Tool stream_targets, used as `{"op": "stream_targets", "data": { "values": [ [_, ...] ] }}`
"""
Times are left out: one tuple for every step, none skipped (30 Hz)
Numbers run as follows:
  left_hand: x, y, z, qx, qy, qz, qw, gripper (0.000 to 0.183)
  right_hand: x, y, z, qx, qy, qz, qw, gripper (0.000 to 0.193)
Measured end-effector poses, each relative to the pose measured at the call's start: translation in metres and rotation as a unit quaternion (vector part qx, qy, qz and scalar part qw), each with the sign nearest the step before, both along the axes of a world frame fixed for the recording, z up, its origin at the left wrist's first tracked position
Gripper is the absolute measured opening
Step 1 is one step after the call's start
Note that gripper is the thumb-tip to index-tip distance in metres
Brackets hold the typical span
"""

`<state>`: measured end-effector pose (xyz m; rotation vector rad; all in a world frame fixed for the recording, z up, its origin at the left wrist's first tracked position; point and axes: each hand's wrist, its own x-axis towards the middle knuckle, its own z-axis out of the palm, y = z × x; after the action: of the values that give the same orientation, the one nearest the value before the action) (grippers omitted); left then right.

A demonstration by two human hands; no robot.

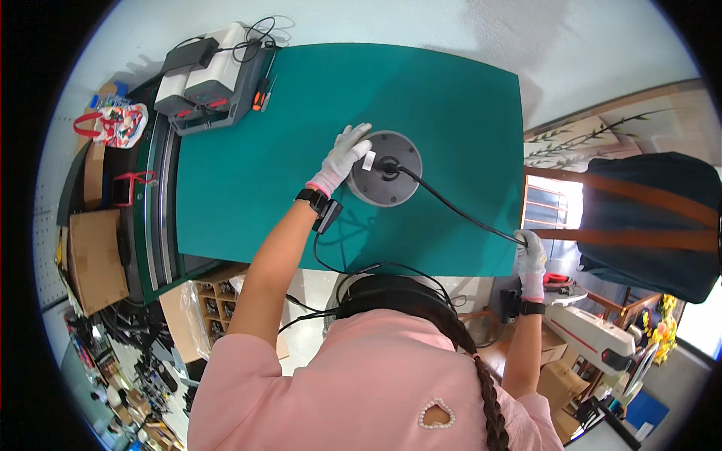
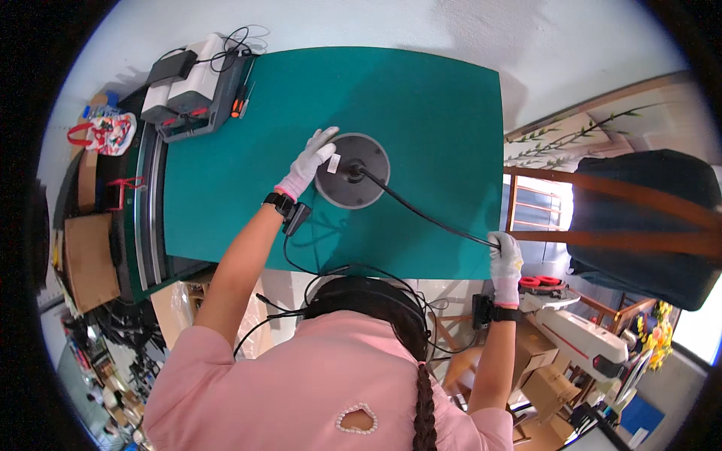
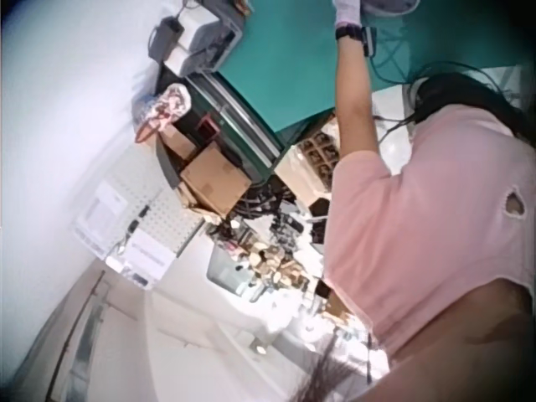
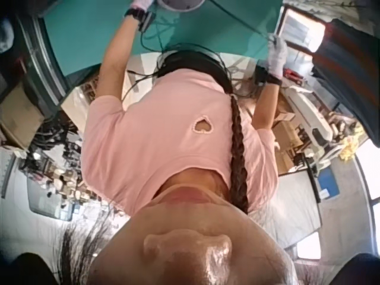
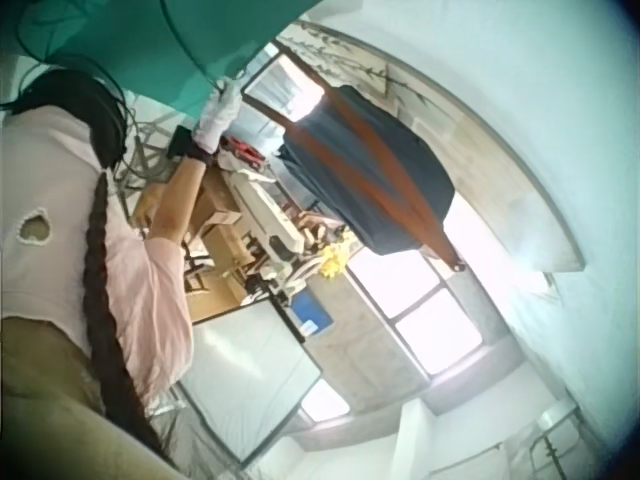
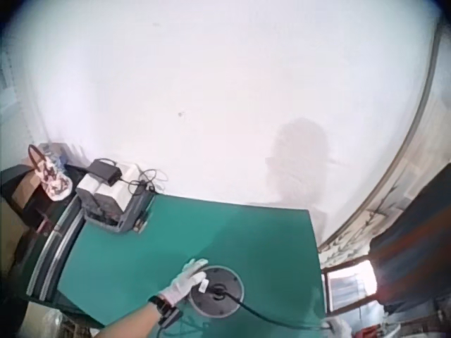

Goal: Straightening and coiling wires on electronic components

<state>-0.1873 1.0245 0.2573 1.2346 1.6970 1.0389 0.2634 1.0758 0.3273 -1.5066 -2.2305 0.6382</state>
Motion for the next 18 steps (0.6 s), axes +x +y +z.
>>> {"op": "stream_targets", "data": {
  "values": [
    [-0.004, -0.002, -0.005, 0.001, -0.001, -0.009, 1.000, 0.055, -0.007, -0.005, 0.009, 0.024, -0.008, 0.000, 1.000, 0.011],
    [-0.008, -0.004, -0.009, 0.005, 0.021, -0.001, 1.000, 0.055, -0.016, -0.009, 0.020, 0.032, -0.012, 0.007, 0.999, 0.011],
    [-0.011, -0.007, -0.014, 0.010, 0.043, 0.006, 0.999, 0.054, -0.019, -0.012, 0.023, 0.033, -0.014, -0.001, 0.999, 0.011],
    [-0.014, -0.008, -0.021, 0.004, 0.073, 0.003, 0.997, 0.052, -0.022, -0.015, 0.025, 0.044, -0.012, -0.003, 0.999, 0.011],
    [-0.017, -0.010, -0.030, 0.006, 0.072, -0.003, 0.997, 0.052, -0.026, -0.018, 0.028, 0.056, -0.010, -0.004, 0.998, 0.011],
    [-0.018, -0.011, -0.034, 0.016, 0.138, -0.008, 0.990, 0.051, -0.031, -0.020, 0.035, 0.058, -0.014, 0.000, 0.998, 0.011],
    [-0.021, -0.012, -0.039, 0.026, 0.204, -0.012, 0.979, 0.050, -0.036, -0.023, 0.041, 0.060, -0.016, -0.002, 0.998, 0.011],
    [-0.024, -0.014, -0.043, 0.028, 0.202, -0.012, 0.979, 0.050, -0.042, -0.027, 0.047, 0.040, -0.021, -0.005, 0.999, 0.011],
    [-0.023, -0.017, -0.040, 0.018, 0.232, -0.012, 0.972, 0.048, -0.045, -0.028, 0.051, 0.022, -0.027, -0.008, 0.999, 0.011],
    [-0.022, -0.019, -0.038, 0.008, 0.262, -0.010, 0.965, 0.046, -0.045, -0.029, 0.051, 0.024, -0.030, -0.008, 0.999, 0.011],
    [-0.020, -0.017, -0.039, 0.010, 0.259, -0.009, 0.966, 0.046, -0.043, -0.028, 0.049, 0.033, -0.033, -0.010, 0.999, 0.012],
    [-0.018, -0.018, -0.040, -0.003, 0.206, 0.003, 0.979, 0.046, -0.043, -0.029, 0.049, 0.040, -0.036, -0.010, 0.998, 0.012],
    [-0.016, -0.019, -0.041, -0.015, 0.152, 0.015, 0.988, 0.045, -0.042, -0.031, 0.051, 0.040, -0.039, -0.006, 0.998, 0.012],
    [-0.015, -0.020, -0.048, -0.015, 0.149, 0.018, 0.989, 0.045, -0.041, -0.034, 0.055, 0.030, -0.049, 0.011, 0.998, 0.012],
    [-0.015, -0.020, -0.058, 0.008, 0.027, 0.051, 0.998, 0.046, -0.042, -0.036, 0.058, 0.020, -0.057, 0.032, 0.998, 0.012],
    [-0.016, -0.020, -0.070, 0.033, -0.096, 0.081, 0.992, 0.047, -0.041, -0.038, 0.059, 0.021, -0.078, 0.044, 0.996, 0.013],
    [-0.017, -0.019, -0.082, 0.033, -0.095, 0.087, 0.991, 0.047, -0.040, -0.041, 0.059, 0.021, -0.078, 0.050, 0.995, 0.013],
    [-0.016, -0.019, -0.089, 0.060, -0.066, 0.083, 0.992, 0.048, -0.038, -0.045, 0.059, 0.011, -0.082, 0.048, 0.995, 0.013]
  ]
}}
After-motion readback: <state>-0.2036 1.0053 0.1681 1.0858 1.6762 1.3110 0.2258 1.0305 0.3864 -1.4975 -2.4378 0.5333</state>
